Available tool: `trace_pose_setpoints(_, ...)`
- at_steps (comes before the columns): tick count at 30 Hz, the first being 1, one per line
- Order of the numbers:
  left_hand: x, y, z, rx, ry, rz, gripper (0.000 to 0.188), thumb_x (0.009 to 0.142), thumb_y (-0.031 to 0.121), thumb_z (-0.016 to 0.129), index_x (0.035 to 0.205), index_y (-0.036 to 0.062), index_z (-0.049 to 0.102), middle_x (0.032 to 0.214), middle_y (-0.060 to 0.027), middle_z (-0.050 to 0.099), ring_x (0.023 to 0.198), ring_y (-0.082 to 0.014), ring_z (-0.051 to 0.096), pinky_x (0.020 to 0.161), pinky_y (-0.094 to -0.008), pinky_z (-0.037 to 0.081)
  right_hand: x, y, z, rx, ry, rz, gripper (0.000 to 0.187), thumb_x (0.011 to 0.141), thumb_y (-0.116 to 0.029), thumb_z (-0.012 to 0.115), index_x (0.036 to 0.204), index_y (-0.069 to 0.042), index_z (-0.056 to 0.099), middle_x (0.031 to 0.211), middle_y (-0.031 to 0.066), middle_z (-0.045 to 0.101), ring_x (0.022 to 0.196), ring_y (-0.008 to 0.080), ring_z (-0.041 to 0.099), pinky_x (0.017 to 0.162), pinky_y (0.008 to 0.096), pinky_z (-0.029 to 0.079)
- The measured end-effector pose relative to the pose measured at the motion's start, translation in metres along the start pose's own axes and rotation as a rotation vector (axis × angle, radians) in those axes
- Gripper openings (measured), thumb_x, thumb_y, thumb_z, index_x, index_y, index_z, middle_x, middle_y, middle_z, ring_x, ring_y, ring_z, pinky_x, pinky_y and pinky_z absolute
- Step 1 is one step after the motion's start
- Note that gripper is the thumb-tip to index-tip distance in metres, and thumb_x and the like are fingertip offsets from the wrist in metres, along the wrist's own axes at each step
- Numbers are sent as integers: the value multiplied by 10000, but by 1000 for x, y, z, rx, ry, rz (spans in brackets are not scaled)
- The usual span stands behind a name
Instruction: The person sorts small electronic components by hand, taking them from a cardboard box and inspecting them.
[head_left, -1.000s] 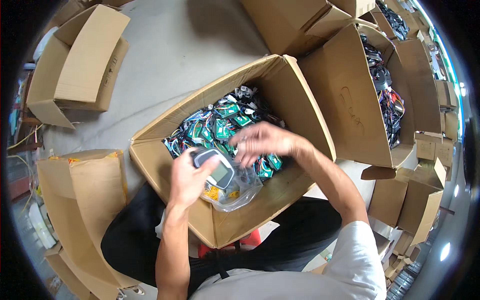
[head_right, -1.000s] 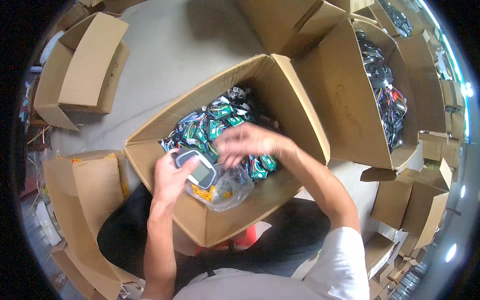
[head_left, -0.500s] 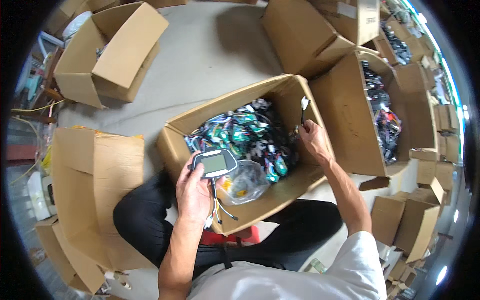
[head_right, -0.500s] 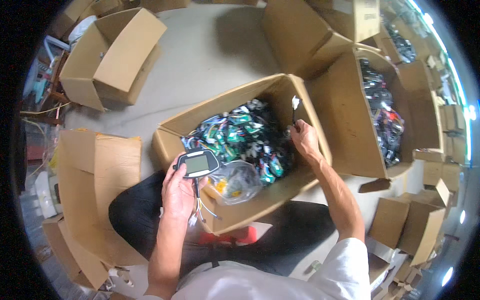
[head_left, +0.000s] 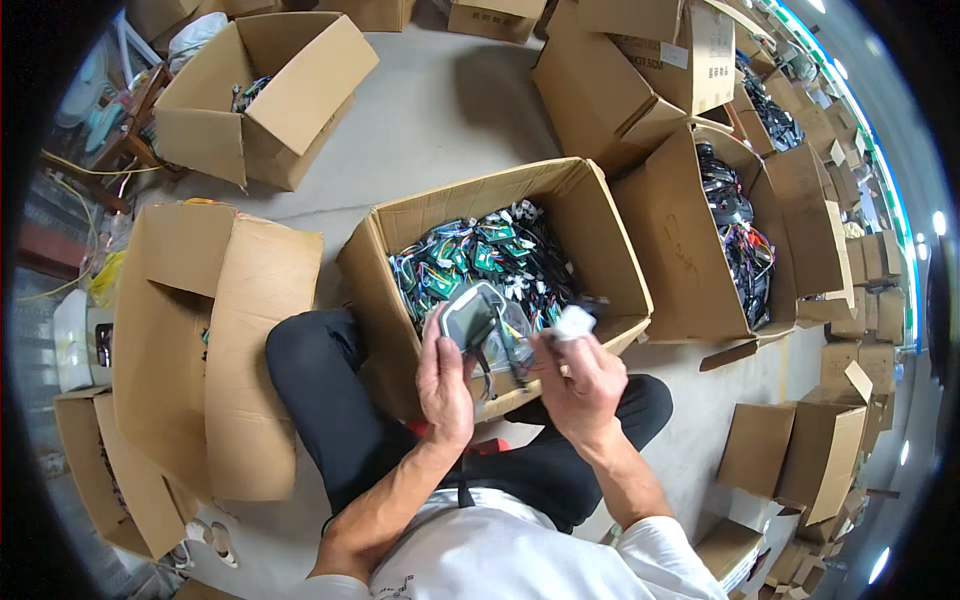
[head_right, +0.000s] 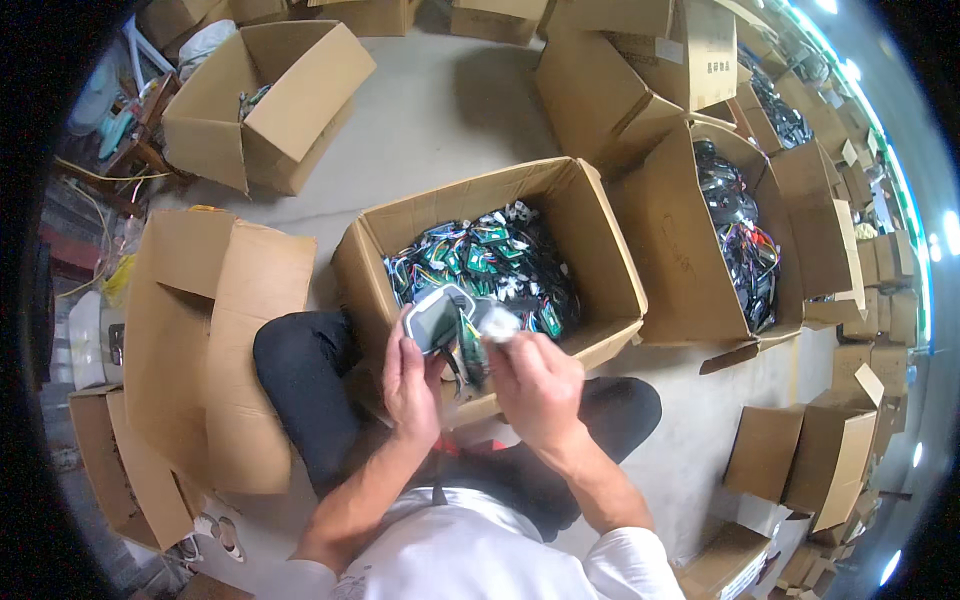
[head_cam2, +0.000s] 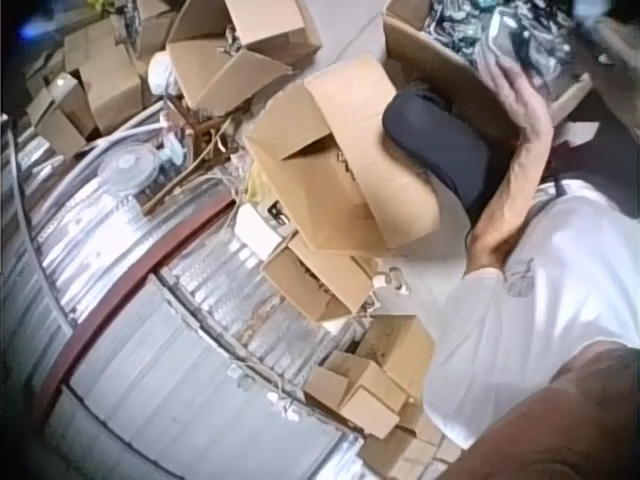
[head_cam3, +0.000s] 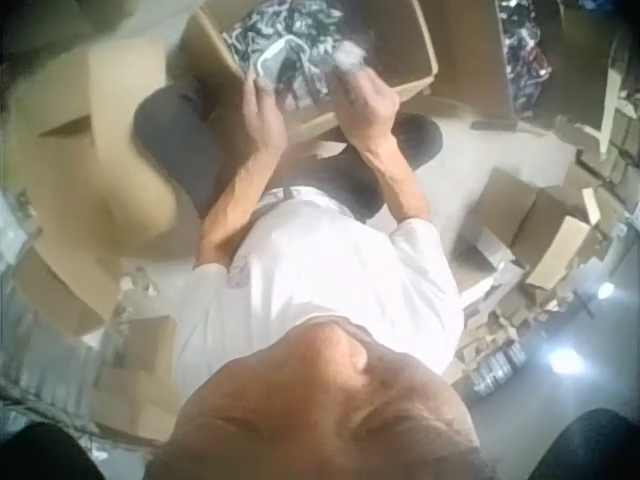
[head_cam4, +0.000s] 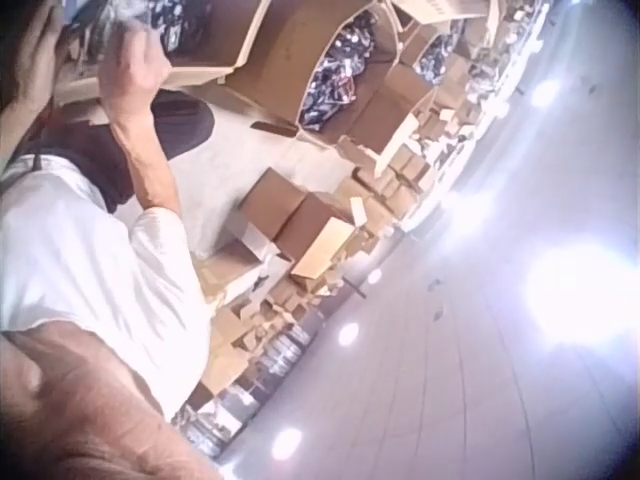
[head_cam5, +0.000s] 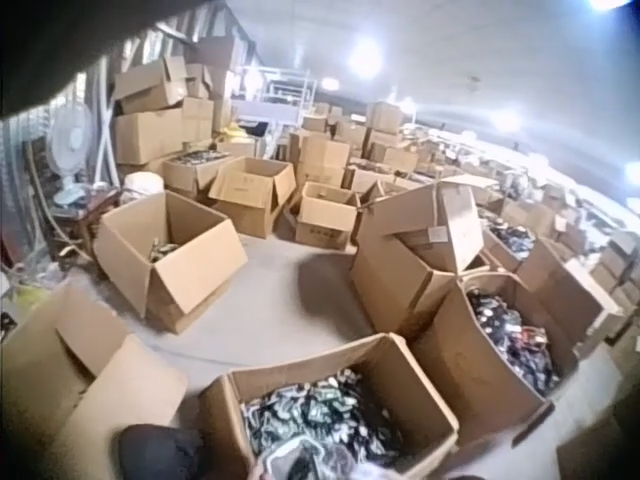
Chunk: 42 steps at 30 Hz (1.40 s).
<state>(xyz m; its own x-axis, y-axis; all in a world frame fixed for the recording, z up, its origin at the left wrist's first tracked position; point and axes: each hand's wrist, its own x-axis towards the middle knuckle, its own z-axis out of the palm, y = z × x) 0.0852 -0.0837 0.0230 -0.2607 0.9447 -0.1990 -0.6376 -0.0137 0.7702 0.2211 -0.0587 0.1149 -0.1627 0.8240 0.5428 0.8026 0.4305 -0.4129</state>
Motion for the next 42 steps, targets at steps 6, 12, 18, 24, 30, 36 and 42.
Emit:
trace_pose_setpoints(6, -39, 11, -1, 87, -292, 202, 693, 1045, 407, 507, 1509, -66, 302, 1479, -165, 434, 1331, -209, 447, 1128, -344, 333, -7, -33, 11, 194, -35, 54, 145, 802, 5, 780, 872, -16, 654, 683, 94, 618, 539, 205, 618, 467, 309, 461)
trace_pose_setpoints(12, -37, 3, -21, -253, -53, -136, 441, 1037, 214, 568, 1407, -11, 488, 1284, -84, 599, 1165, -177, 578, 1035, -329, 461, -25, -35, 8, 468, -42, 335, 253, 869, -18, 730, 1112, 13, 672, 940, 115, 707, 798, 175, 689, 721, 294, 559)
trace_pose_setpoints(18, -46, -6, -9, -56, -292, -173, 487, 1052, 167, 522, 1482, -4, 372, 1394, -108, 521, 1247, -183, 533, 1088, -340, 414, -56, -10, 20, 1509, 100, 1213, 638, 955, -241, 679, 1433, 52, 373, 1155, 124, 640, 1061, 214, 625, 908, 341, 518)
trace_pose_setpoints(24, -48, 28, -6, -482, -496, -666, 575, 1062, 348, 476, 1533, 55, 323, 1519, -69, 415, 1293, -189, 495, 1057, -390, 448, -46, 14, 1, 1695, 48, 907, 705, 869, -240, 753, 1438, -2, 411, 973, 83, 668, 921, 241, 680, 851, 386, 576)
trace_pose_setpoints(30, -32, 46, -7, 65, -882, -763, 1226, 756, 524, 844, 1596, 81, 70, 1406, -129, 432, 1204, -215, 540, 963, -354, 518, -25, 13, -20, 1080, -537, 763, 795, 713, -264, 906, 1366, -2, 535, 900, 17, 669, 867, 88, 629, 804, 232, 497)
trace_pose_setpoints(36, -57, 23, -5, 643, -707, -333, 1063, 778, 484, 845, 1509, -14, 254, 1239, -154, 562, 1102, -186, 575, 872, -320, 510, -29, 18, 10, 1135, -212, 920, 720, 755, -196, 879, 1343, 16, 522, 974, 59, 658, 860, 119, 650, 778, 274, 549)
trace_pose_setpoints(42, -59, 15, -11, 207, -432, -565, 624, 990, 451, 596, 1345, -33, 426, 1029, -90, 657, 957, -202, 669, 821, -311, 547, -38, 9, 19, 954, -77, 971, 682, 756, -208, 845, 1322, 28, 546, 1028, 84, 659, 942, 152, 626, 867, 281, 508)
